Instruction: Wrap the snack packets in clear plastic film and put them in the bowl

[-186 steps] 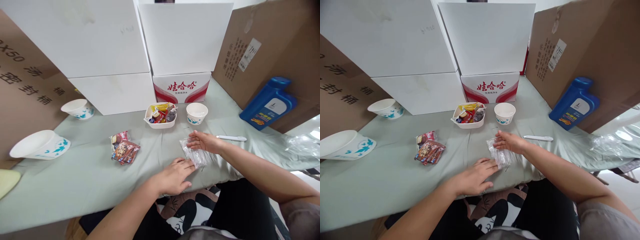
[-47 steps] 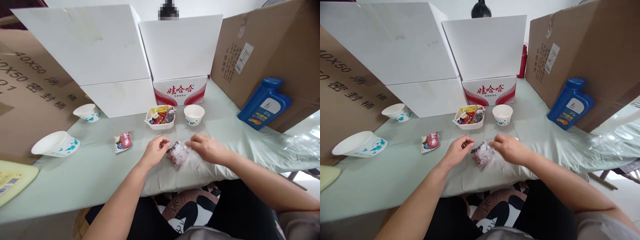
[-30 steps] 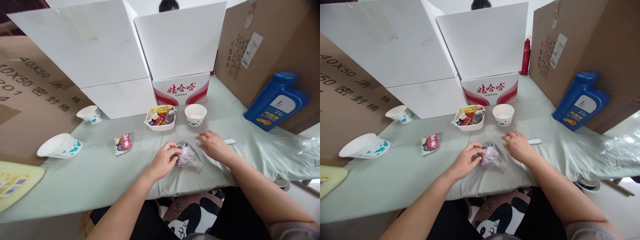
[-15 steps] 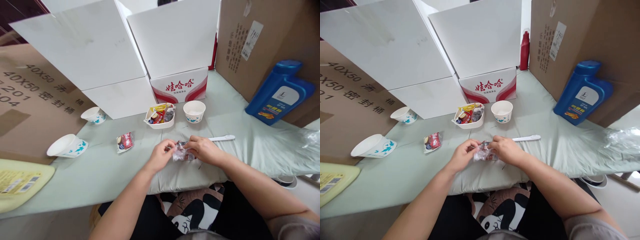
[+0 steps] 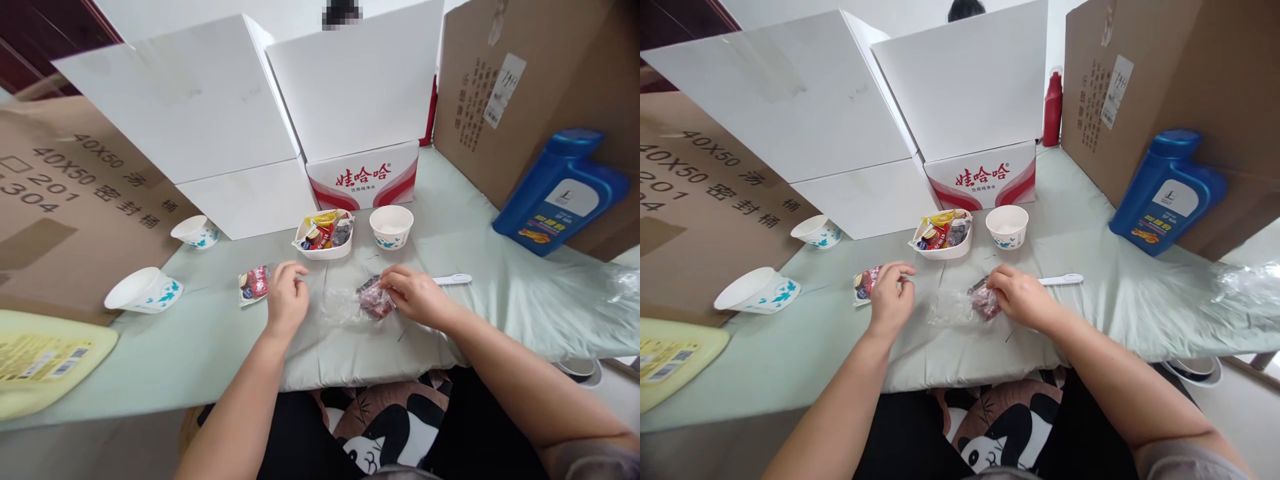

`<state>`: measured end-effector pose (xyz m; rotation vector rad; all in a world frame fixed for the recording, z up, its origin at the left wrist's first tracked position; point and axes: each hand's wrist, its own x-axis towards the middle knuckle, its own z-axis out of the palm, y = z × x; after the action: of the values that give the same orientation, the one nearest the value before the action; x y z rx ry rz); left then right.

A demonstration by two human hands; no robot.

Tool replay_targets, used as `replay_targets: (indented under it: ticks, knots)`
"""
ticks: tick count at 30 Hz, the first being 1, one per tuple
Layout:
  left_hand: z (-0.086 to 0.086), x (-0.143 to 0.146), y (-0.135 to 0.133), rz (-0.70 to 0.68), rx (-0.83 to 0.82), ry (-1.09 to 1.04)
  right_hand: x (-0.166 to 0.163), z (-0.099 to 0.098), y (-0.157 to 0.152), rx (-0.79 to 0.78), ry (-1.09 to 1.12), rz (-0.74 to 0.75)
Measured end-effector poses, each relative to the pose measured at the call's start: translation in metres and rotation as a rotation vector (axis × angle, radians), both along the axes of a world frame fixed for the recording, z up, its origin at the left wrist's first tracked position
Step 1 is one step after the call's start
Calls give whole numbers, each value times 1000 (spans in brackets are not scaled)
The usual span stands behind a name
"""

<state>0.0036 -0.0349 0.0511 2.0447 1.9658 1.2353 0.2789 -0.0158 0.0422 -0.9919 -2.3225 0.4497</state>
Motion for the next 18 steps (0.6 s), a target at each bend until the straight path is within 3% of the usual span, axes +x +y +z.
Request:
replay_targets:
  ticks: [2,4,6,9,14,18]
  knots:
    - [-1,20,-12,-242,3,92,-5,-2,-2,39,-56,77]
    - [-6,40,-22,-499,-95,203,-7,-3,-2,76,-123,155]
    - [-12,53,-26,-582,-137,272,-7,-3,-2,82,-163,171]
    - [-14,49,-19,-561,-161,287,0,1,2,34,-116,90]
    - [2,7,-1,-383,-164,301,20,7,11,-5,-2,-52]
    - [7,-12,3,-362,-343,411,32,5,19,42,-99,-244]
